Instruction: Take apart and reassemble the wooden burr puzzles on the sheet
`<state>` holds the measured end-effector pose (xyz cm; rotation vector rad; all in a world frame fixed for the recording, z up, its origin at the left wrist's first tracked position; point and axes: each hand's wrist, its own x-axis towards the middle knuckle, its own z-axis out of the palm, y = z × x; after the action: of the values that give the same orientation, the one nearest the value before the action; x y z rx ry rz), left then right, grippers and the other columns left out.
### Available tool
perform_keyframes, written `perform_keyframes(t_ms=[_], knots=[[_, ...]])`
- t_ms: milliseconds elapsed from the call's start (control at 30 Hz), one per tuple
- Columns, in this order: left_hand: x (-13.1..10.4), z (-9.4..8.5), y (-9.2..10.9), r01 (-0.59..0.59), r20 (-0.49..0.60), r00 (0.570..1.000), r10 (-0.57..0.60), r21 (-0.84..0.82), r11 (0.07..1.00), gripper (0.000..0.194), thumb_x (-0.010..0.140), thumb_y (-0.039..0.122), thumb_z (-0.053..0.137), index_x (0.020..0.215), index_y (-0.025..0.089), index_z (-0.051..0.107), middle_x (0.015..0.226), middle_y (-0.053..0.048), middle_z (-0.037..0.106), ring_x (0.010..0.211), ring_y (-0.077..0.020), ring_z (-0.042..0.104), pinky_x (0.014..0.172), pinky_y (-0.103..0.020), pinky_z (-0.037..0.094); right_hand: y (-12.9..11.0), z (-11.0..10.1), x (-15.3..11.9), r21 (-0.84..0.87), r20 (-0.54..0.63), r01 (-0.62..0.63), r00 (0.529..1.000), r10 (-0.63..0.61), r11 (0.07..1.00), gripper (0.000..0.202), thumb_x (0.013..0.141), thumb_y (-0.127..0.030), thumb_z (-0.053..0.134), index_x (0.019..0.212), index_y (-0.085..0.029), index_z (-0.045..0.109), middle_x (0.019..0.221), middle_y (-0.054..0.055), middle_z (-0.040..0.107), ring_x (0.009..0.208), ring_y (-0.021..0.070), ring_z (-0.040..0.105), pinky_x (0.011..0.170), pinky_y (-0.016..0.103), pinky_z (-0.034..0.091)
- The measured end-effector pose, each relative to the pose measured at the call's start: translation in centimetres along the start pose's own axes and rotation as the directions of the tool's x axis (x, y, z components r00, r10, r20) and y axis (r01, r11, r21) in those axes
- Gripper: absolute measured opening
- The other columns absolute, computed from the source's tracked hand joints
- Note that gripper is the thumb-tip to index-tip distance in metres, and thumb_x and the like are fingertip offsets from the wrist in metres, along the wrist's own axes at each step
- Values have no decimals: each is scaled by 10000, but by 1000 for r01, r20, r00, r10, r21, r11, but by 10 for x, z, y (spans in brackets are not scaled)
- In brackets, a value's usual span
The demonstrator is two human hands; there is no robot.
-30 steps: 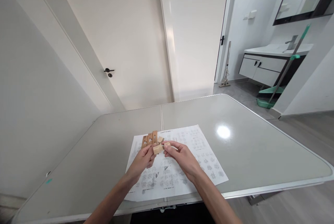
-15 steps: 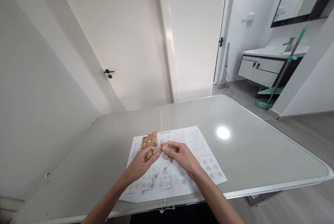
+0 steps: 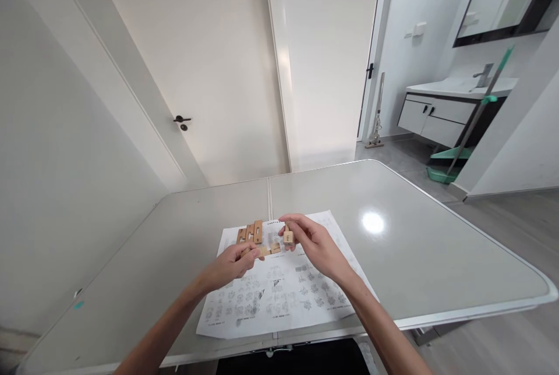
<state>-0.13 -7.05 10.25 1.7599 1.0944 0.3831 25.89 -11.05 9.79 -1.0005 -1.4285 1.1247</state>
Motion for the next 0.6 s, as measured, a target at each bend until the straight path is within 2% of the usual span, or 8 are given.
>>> perform_keyframes(t_ms=[67, 133, 267, 333, 467, 600], knots=[[2, -2, 4, 5, 12, 1000, -6, 27, 1000, 461, 974, 622, 527, 877, 188, 645, 671, 51, 436, 542, -110, 342, 507, -250, 279, -2, 3, 3, -149, 54, 54, 997, -47, 987, 337, 1076, -475, 466, 1253, -298, 691, 1023, 39, 751, 811, 210, 682, 775, 371, 537], [5, -4, 7, 9, 6, 1000, -9, 46, 999, 450, 978, 615, 523, 899, 191, 652, 677, 45, 459, 540, -112, 345, 512, -254, 282, -2, 6, 7, -319, 112, 144, 987, -113, 937, 317, 1088, -414, 460, 1275, -322, 700, 1060, 40, 766, 900, 235, 699, 792, 376, 540], [10, -5, 12, -2, -51, 999, 4, 58, 998, 430, 992, 605, 492, 859, 205, 578, 684, 47, 445, 541, -111, 315, 514, -260, 261, 2, 11, 16, -572, 248, 361, 932, -264, 736, 343, 1105, -288, 425, 1341, -342, 670, 1143, 56, 765, 997, 275, 675, 834, 424, 541], [11, -5, 14, -10, -70, 997, 14, 56, 998, 427, 999, 606, 475, 845, 214, 544, 671, 56, 411, 541, -112, 284, 512, -261, 245, 4, 12, 20, -619, 292, 420, 908, -302, 664, 357, 1107, -260, 419, 1374, -338, 642, 1137, 65, 763, 987, 283, 659, 826, 439, 544], [12, -3, 18, -18, -66, 998, 22, 53, 998, 452, 997, 626, 468, 811, 217, 514, 668, 58, 387, 543, -113, 269, 511, -267, 241, 5, 15, 25, -629, 325, 482, 876, -358, 610, 352, 1092, -214, 453, 1379, -320, 626, 1212, 78, 735, 1050, 282, 635, 904, 468, 540], [15, 1, 19, -22, -47, 999, 26, 68, 997, 487, 980, 644, 487, 767, 208, 535, 685, 39, 425, 561, -122, 342, 525, -276, 273, 3, 18, 26, -627, 404, 503, 863, -304, 595, 469, 1038, -65, 388, 1365, -293, 636, 1228, 93, 710, 1049, 270, 623, 890, 438, 538]])
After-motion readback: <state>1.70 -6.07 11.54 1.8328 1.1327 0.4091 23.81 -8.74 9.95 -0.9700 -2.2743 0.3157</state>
